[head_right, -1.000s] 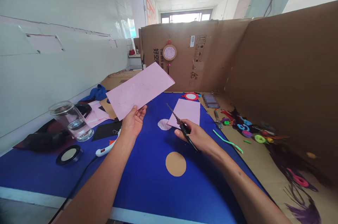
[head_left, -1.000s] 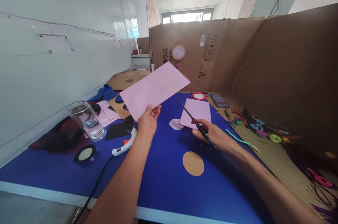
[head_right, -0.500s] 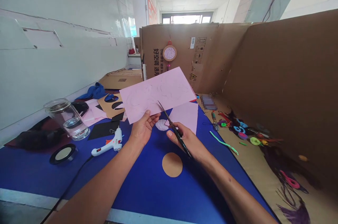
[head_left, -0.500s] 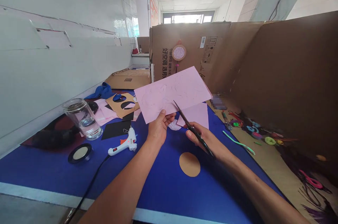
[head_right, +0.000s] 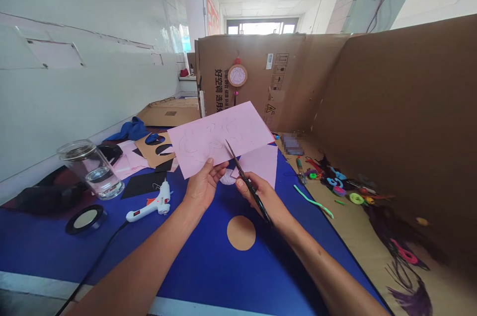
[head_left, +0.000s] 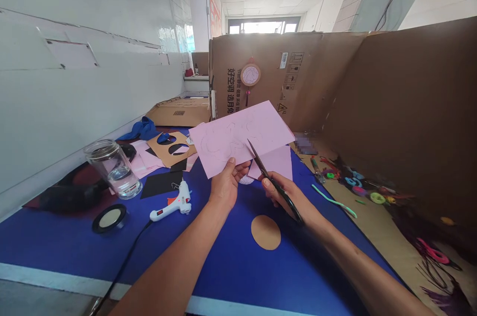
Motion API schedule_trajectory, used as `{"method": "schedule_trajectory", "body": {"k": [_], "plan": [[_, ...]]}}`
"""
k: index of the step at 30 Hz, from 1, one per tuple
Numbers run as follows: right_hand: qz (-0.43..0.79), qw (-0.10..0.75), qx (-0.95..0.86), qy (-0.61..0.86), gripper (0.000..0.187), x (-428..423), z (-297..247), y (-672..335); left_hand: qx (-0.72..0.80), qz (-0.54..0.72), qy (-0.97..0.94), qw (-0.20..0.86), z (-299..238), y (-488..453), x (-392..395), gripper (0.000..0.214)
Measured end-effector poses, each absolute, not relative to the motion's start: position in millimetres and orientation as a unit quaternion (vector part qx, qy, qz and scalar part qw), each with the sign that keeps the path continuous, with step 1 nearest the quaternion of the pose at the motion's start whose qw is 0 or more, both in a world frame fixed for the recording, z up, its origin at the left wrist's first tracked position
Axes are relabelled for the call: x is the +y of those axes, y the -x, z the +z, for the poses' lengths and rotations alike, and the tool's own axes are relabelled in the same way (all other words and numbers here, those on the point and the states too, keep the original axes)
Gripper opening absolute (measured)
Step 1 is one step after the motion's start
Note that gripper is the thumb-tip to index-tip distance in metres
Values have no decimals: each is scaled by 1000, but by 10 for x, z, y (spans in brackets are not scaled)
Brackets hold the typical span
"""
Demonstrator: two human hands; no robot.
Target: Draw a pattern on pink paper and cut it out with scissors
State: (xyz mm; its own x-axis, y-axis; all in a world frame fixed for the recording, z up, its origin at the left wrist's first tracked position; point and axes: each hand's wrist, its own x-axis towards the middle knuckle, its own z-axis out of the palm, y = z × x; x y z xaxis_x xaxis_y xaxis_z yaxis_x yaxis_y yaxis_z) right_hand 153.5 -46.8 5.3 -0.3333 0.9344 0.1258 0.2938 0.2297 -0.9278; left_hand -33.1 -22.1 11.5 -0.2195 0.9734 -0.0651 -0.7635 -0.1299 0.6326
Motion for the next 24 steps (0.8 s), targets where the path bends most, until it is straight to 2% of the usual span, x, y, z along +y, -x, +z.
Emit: {"method": "schedule_trajectory", "body": {"k": [7,24], "plan": [[446,367,-684,446,78,-494,133,-1508,294,729,-167,595,178,315,-240,7],[445,357,-689,447,76,-510,182,-1501,296,729,-160,596,167,330,-222,12]]}}
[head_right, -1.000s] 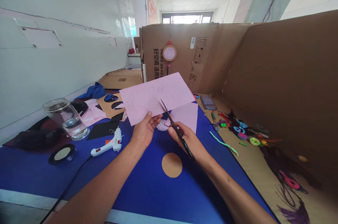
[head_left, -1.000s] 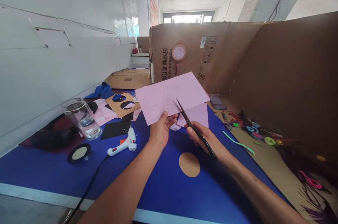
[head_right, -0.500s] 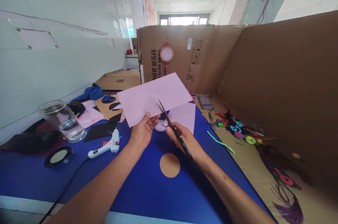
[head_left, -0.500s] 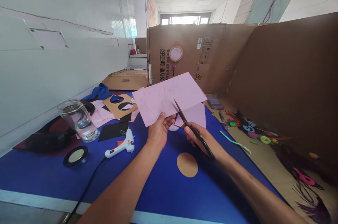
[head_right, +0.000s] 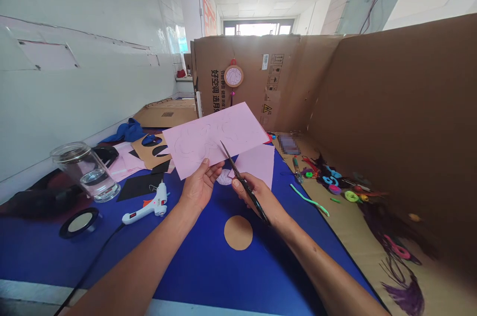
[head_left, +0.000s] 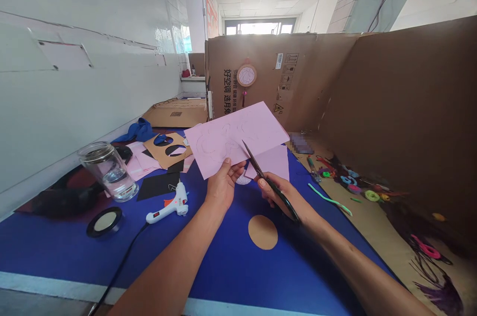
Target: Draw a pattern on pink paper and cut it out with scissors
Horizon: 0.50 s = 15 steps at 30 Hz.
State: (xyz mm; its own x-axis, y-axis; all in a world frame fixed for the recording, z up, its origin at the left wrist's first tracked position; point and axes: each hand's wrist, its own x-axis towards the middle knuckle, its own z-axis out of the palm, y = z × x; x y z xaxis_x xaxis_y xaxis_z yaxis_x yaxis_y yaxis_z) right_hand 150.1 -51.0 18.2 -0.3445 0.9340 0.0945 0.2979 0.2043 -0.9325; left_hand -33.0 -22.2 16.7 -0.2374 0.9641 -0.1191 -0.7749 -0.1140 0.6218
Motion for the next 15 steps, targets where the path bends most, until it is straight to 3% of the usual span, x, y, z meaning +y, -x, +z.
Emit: {"method": "schedule_trajectory", "body": {"k": [15], "plan": [[438,374,-682,451,69,-489,132,-1499,293,724,-172,600,173,314,-234,4]]}}
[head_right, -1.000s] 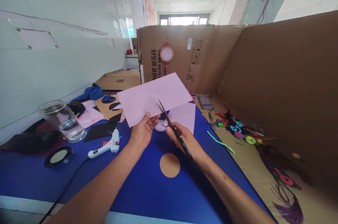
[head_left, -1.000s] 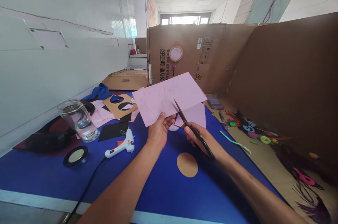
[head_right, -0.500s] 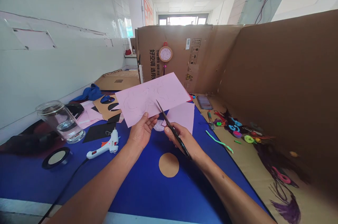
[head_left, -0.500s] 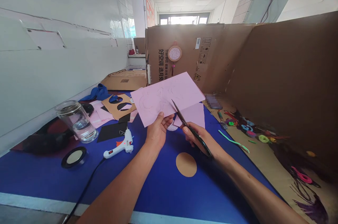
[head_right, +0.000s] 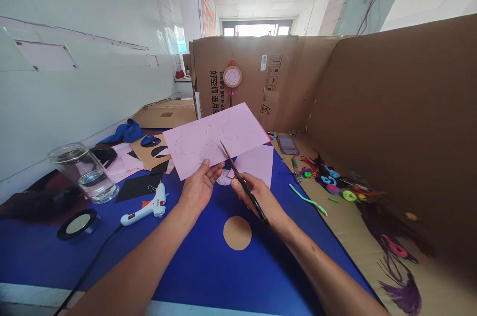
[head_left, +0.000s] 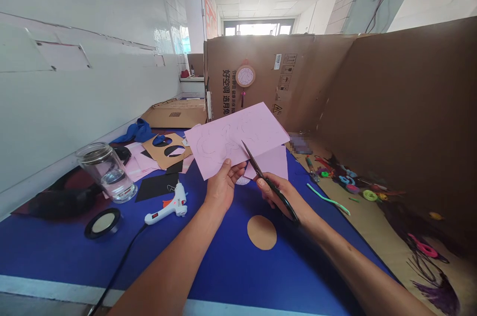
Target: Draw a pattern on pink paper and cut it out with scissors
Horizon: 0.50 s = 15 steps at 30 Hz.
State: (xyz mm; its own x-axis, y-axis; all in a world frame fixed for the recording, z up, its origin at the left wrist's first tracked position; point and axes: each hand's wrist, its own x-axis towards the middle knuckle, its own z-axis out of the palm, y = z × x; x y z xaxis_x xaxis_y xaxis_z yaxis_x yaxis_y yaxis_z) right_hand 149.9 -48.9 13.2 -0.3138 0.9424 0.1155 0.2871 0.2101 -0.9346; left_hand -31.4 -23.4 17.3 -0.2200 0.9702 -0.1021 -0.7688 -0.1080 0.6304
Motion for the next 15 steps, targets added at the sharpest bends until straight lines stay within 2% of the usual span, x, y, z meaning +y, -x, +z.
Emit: {"method": "schedule_trajectory", "body": {"k": [15], "plan": [[446,368,-676,457,68,-496,145,-1511,304,718,-166,604,185,313,-242,5]]}}
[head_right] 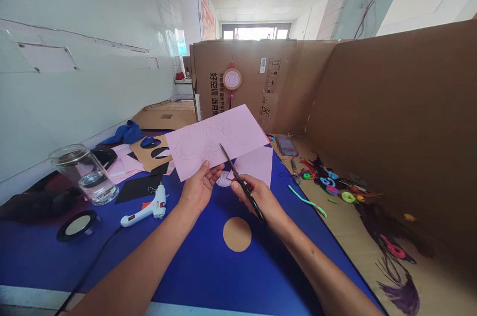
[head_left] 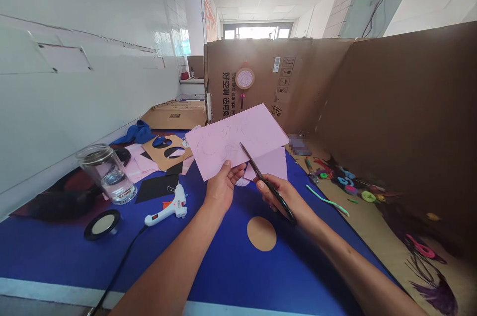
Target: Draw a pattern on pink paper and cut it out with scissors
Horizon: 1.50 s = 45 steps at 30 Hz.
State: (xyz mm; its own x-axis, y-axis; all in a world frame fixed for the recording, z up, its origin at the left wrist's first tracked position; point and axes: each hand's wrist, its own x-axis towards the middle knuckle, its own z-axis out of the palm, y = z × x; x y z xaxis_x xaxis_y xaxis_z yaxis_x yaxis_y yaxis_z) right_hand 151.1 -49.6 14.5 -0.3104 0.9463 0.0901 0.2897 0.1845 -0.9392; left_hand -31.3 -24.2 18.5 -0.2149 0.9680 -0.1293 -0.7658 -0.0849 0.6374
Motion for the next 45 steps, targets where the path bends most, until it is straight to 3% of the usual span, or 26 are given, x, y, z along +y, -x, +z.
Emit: {"method": "schedule_trajectory", "body": {"k": [45], "plan": [[476,377,-659,444,69,-448,100,-1544,337,681,-169,627,199,230,-297,14]]}}
